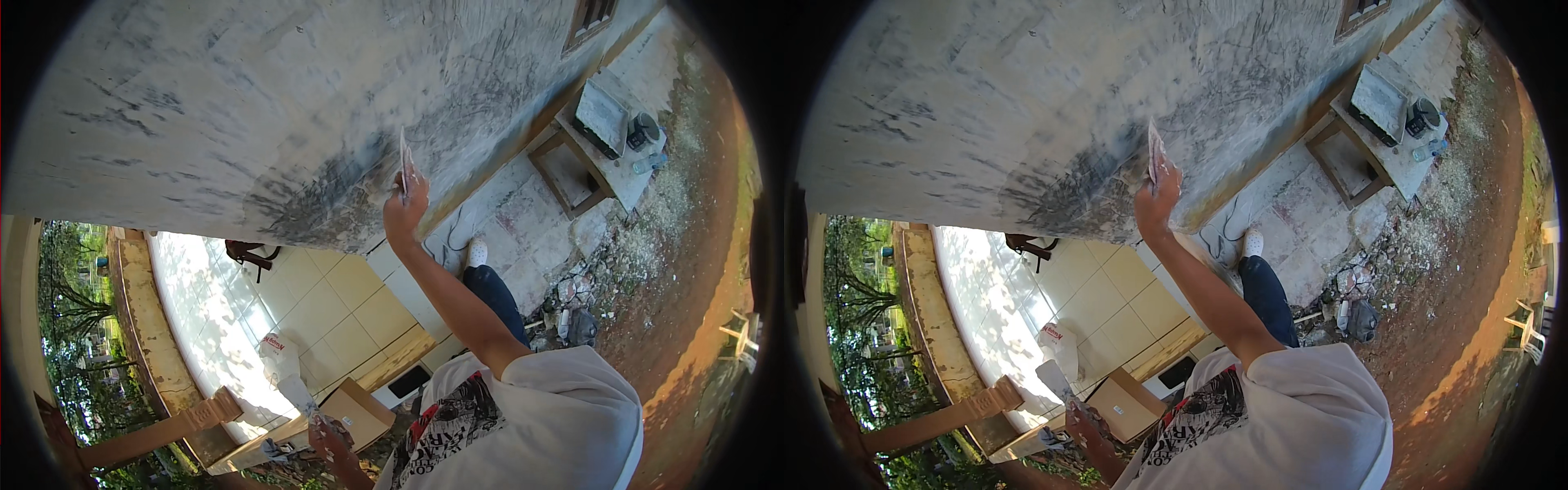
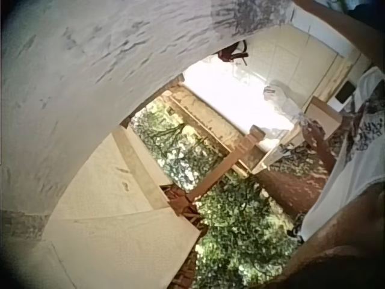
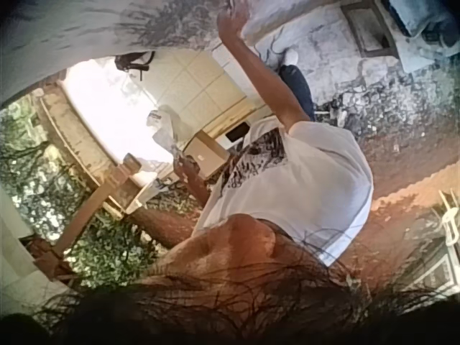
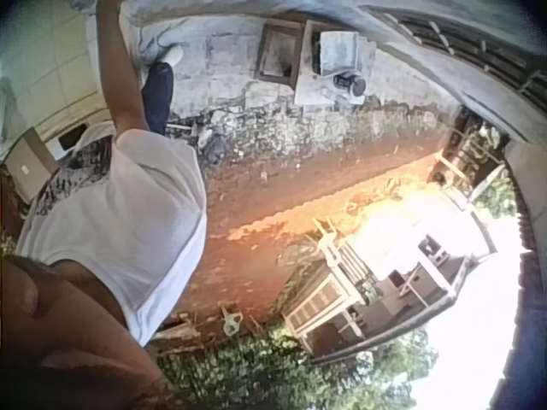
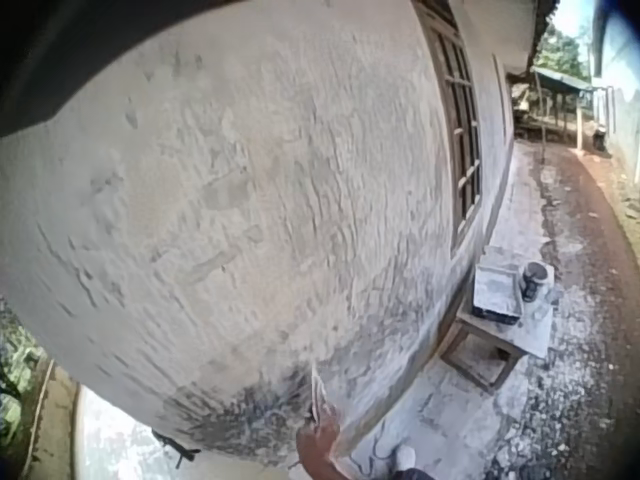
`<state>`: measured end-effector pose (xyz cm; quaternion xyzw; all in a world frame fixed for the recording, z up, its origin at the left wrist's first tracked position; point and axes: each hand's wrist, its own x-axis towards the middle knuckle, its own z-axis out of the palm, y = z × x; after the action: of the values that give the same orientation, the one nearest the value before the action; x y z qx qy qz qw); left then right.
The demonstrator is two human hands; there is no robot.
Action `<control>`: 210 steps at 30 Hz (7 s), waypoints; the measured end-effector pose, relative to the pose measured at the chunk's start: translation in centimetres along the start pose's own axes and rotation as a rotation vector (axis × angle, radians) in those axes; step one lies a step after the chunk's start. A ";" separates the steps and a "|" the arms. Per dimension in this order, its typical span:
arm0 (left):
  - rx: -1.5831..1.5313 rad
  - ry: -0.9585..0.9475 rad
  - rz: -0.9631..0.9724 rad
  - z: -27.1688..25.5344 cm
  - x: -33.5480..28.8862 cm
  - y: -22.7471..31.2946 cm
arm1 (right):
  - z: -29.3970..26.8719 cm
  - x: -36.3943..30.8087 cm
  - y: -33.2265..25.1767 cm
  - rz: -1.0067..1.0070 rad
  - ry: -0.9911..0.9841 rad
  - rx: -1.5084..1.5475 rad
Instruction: The person applies and smooths wall putty onto an exterior wall using a putty knife.
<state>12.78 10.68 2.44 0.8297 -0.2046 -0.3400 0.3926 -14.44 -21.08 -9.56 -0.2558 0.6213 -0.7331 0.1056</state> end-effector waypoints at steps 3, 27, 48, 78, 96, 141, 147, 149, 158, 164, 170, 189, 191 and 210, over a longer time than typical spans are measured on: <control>-0.063 -0.025 0.094 0.2 1.5 -0.9 | 6.9 -5.2 -1.0 -0.208 -0.050 -0.088; 0.015 0.030 0.051 0.7 1.1 0.9 | 3.3 -6.0 0.2 0.144 0.015 0.162; 0.022 -0.121 0.124 0.0 4.1 -0.1 | 5.5 -14.5 -4.5 -0.214 -0.444 0.101; -0.130 -0.021 0.019 -0.7 3.2 0.8 | 8.7 -10.4 -3.3 -0.178 -0.154 -0.044; -0.117 0.010 0.069 -1.6 3.2 0.6 | 7.1 -7.1 4.6 -0.102 0.054 -0.083; -0.179 -0.030 0.100 -0.7 4.3 1.8 | 2.1 -6.2 -3.9 0.074 -0.095 0.221; -0.158 -0.121 0.093 -1.2 6.5 -0.5 | 7.2 -2.5 -2.4 -0.050 0.042 -0.002; -0.191 -0.123 0.042 0.1 5.6 1.0 | 8.7 -9.0 -4.3 -0.103 -0.080 0.065; -0.244 -0.040 0.080 0.5 3.4 3.3 | 4.7 -18.9 -6.4 -0.063 -0.640 0.191; -0.179 -0.092 0.121 -0.7 4.2 0.5 | 5.1 -6.4 -6.2 -0.016 -0.025 0.099; -0.188 -0.067 0.074 0.3 3.9 1.2 | 9.9 -19.7 -7.9 -0.154 -0.300 0.037; -0.277 0.023 0.099 -2.4 5.6 -0.4 | 10.5 -19.7 -5.8 -0.169 -0.386 -0.004; -0.269 0.023 0.055 -2.2 4.9 1.0 | 8.1 -20.2 -6.1 -0.171 -0.436 0.071; -0.249 -0.037 0.089 -0.8 3.4 1.6 | 3.2 -16.5 -3.4 -0.065 -0.709 0.149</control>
<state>15.54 8.02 2.71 0.7582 -0.2048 -0.3603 0.5034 1.76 -15.35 -10.05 -0.5054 0.4825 -0.6450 0.3093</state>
